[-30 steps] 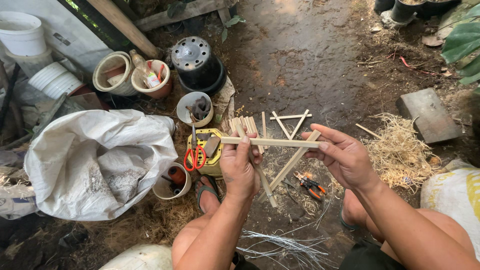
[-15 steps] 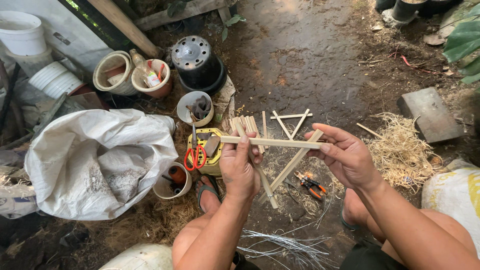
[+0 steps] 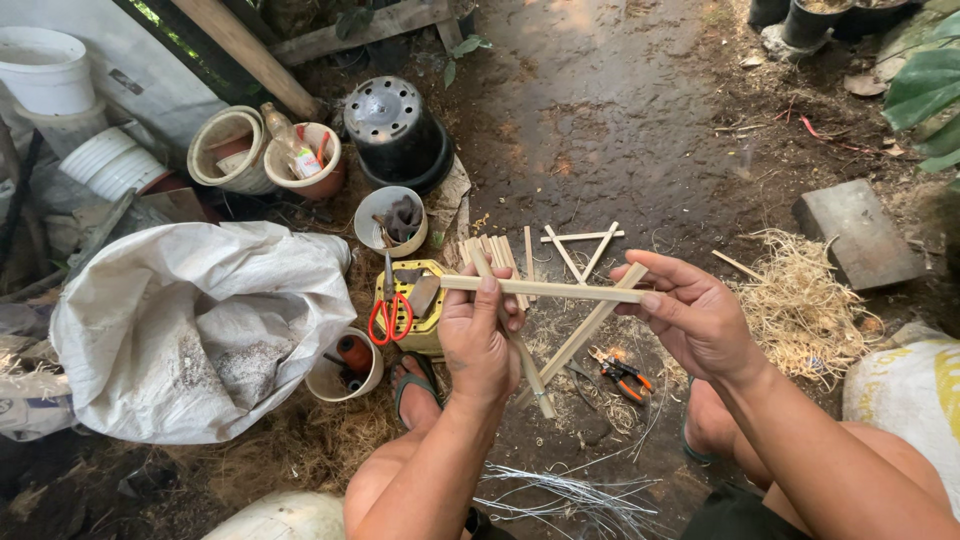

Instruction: The person sits on the ground and uses pliers to cut and shape small wooden sticks. They then assemble the sticks into triangular frames and connect them with wire, forming a small wooden structure.

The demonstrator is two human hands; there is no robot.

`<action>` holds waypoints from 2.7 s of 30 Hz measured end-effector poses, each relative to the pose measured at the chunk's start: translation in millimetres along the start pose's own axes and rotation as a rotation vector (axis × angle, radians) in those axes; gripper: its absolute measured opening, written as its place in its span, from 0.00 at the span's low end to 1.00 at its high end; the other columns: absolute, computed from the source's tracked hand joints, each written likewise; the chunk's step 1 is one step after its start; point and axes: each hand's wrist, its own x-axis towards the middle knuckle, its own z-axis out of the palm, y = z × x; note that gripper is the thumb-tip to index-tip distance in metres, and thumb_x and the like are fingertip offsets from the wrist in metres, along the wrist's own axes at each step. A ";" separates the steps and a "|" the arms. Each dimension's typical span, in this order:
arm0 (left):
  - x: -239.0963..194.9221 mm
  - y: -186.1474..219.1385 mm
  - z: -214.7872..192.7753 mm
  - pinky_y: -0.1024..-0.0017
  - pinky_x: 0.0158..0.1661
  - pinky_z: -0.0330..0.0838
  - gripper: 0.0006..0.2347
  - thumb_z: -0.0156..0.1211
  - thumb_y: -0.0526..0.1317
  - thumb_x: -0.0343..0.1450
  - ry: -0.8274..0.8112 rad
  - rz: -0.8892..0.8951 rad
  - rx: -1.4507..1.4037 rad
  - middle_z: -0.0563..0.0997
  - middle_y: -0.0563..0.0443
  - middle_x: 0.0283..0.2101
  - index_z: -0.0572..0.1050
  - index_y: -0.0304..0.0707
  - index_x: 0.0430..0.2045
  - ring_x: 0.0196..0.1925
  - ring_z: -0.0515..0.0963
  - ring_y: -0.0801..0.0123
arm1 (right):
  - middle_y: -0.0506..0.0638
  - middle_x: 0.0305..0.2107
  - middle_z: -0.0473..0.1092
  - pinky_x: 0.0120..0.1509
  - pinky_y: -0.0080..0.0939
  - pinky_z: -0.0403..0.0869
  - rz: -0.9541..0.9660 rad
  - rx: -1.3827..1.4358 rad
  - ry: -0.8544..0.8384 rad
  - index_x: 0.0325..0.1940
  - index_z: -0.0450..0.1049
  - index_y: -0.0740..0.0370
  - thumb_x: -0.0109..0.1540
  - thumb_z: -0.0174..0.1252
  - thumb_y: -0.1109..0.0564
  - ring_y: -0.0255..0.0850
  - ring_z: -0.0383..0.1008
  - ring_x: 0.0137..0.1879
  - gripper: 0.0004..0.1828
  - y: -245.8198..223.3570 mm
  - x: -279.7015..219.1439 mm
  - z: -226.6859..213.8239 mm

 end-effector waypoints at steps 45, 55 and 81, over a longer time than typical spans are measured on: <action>-4.1 11.7 0.2 0.75 0.30 0.69 0.12 0.52 0.38 0.78 0.001 0.016 0.071 0.81 0.45 0.43 0.69 0.32 0.53 0.30 0.75 0.73 | 0.63 0.63 0.69 0.69 0.45 0.73 -0.202 -0.397 0.052 0.75 0.56 0.68 0.65 0.55 0.68 0.47 0.74 0.65 0.33 -3.3 -6.5 31.1; -8.3 14.6 2.9 0.74 0.29 0.69 0.13 0.52 0.38 0.78 -0.005 0.052 0.105 0.82 0.43 0.42 0.69 0.31 0.54 0.30 0.75 0.72 | 0.62 0.60 0.72 0.67 0.45 0.76 -0.150 -0.421 0.076 0.73 0.60 0.70 0.65 0.56 0.67 0.47 0.75 0.64 0.31 -7.9 -5.1 34.6; -14.9 5.3 9.1 0.78 0.29 0.66 0.12 0.53 0.40 0.78 -0.022 0.020 0.131 0.82 0.46 0.41 0.70 0.33 0.53 0.29 0.72 0.75 | 0.59 0.54 0.72 0.69 0.45 0.71 -0.105 -0.280 0.045 0.72 0.61 0.67 0.67 0.55 0.65 0.43 0.72 0.62 0.28 0.0 -3.4 27.4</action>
